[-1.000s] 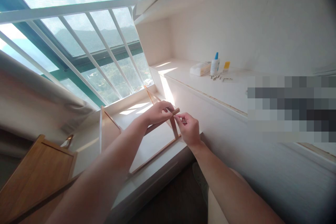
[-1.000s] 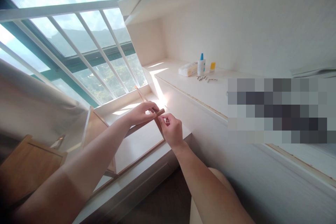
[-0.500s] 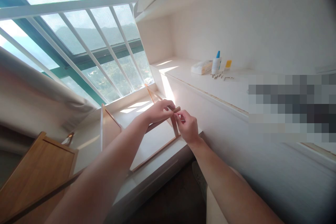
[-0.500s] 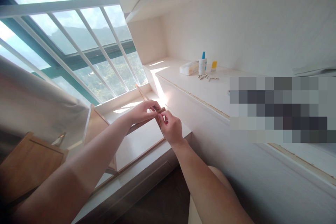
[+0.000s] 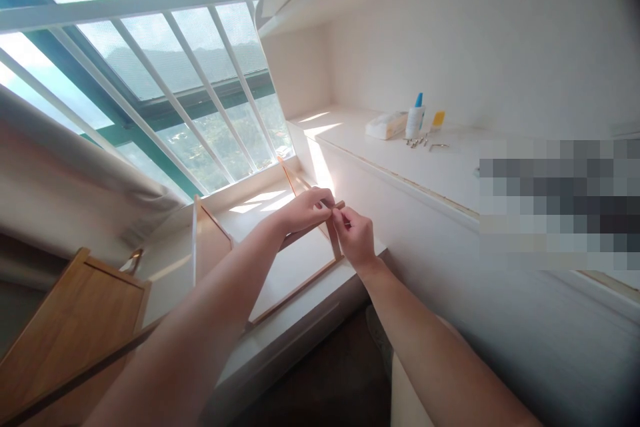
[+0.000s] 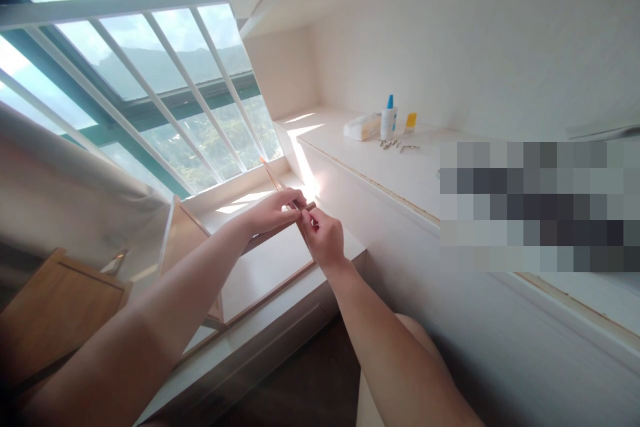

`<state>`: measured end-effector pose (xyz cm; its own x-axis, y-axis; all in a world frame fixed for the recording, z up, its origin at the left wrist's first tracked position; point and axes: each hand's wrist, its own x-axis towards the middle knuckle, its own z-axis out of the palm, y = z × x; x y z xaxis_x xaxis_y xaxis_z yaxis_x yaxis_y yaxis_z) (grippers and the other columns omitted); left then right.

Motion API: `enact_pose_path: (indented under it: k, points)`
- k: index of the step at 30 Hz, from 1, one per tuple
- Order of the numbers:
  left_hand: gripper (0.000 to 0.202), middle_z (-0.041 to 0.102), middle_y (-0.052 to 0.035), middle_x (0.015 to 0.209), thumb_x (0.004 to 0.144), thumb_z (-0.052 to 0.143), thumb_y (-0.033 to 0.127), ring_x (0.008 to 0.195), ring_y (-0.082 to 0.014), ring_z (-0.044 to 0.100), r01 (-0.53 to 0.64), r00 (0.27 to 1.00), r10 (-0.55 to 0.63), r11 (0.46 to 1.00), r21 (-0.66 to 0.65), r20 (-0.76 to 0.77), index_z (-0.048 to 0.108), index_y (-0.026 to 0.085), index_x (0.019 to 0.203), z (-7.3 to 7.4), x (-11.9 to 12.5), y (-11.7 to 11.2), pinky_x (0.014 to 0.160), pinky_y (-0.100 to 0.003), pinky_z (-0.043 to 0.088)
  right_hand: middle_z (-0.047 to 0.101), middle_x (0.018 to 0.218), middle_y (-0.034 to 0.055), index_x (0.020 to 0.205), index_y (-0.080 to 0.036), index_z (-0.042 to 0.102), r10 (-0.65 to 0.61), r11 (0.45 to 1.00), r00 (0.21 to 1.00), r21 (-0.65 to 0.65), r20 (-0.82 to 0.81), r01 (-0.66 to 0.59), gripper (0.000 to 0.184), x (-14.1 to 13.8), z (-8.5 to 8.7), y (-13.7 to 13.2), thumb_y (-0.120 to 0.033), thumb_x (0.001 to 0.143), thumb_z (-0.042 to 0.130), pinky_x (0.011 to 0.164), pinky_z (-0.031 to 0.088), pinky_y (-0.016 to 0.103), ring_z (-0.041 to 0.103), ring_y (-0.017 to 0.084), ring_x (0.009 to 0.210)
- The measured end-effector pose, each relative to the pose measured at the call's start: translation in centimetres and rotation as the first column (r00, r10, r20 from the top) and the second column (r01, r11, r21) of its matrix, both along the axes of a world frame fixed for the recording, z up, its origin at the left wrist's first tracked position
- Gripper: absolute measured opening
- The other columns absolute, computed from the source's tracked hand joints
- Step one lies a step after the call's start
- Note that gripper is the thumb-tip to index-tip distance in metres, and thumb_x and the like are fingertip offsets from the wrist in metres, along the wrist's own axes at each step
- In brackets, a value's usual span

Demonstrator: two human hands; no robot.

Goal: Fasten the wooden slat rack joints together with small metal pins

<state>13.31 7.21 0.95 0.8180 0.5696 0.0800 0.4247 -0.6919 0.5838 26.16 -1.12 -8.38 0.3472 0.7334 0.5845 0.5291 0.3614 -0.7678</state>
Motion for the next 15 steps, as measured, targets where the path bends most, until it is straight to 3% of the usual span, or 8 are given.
enact_pose_path:
  k: [6, 10, 15]
  points:
    - [0.018, 0.060, -0.0033, 0.092, 0.080, 0.055, 0.032, 0.089, -0.0193, 0.056, 0.005, 1.000, -0.005, 1.000, -0.009, 0.011, 0.060, 0.017, 0.090, -0.14, -0.01, 0.16, 0.082, -0.033, 0.046, 0.043, 0.053, -0.0040, 0.062, -0.019, 0.048, 0.029, 1.000, 0.999, -0.012, -0.026, -0.029, 0.037, 0.13, -0.07, -0.08, -0.038, 0.093, 0.046, 0.054, 0.031, 0.024, 0.041, 0.010, 0.052]
    - [0.017, 0.060, -0.0029, 0.090, 0.080, 0.055, 0.032, 0.090, -0.0190, 0.056, 0.017, 1.000, -0.017, 1.000, -0.012, 0.025, 0.059, 0.017, 0.088, -0.17, -0.02, 0.27, 0.081, -0.032, 0.045, 0.049, 0.056, -0.0035, 0.074, -0.018, 0.057, 0.040, 0.999, 0.998, -0.018, -0.057, -0.041, 0.029, 0.57, -0.26, -0.26, -0.040, 0.092, 0.049, 0.055, 0.035, 0.023, 0.045, 0.010, 0.052]
    - [0.015, 0.060, -0.0018, 0.089, 0.078, 0.054, 0.028, 0.090, -0.0192, 0.055, 0.017, 1.000, -0.017, 1.000, -0.015, 0.020, 0.060, 0.018, 0.087, -0.14, 0.05, 0.25, 0.080, -0.032, 0.044, 0.047, 0.055, -0.0062, 0.089, -0.019, 0.057, 0.065, 0.998, 0.995, 0.001, -0.076, -0.065, 0.021, 0.58, -0.60, -0.32, -0.040, 0.087, 0.057, 0.053, 0.040, 0.021, 0.044, 0.009, 0.048]
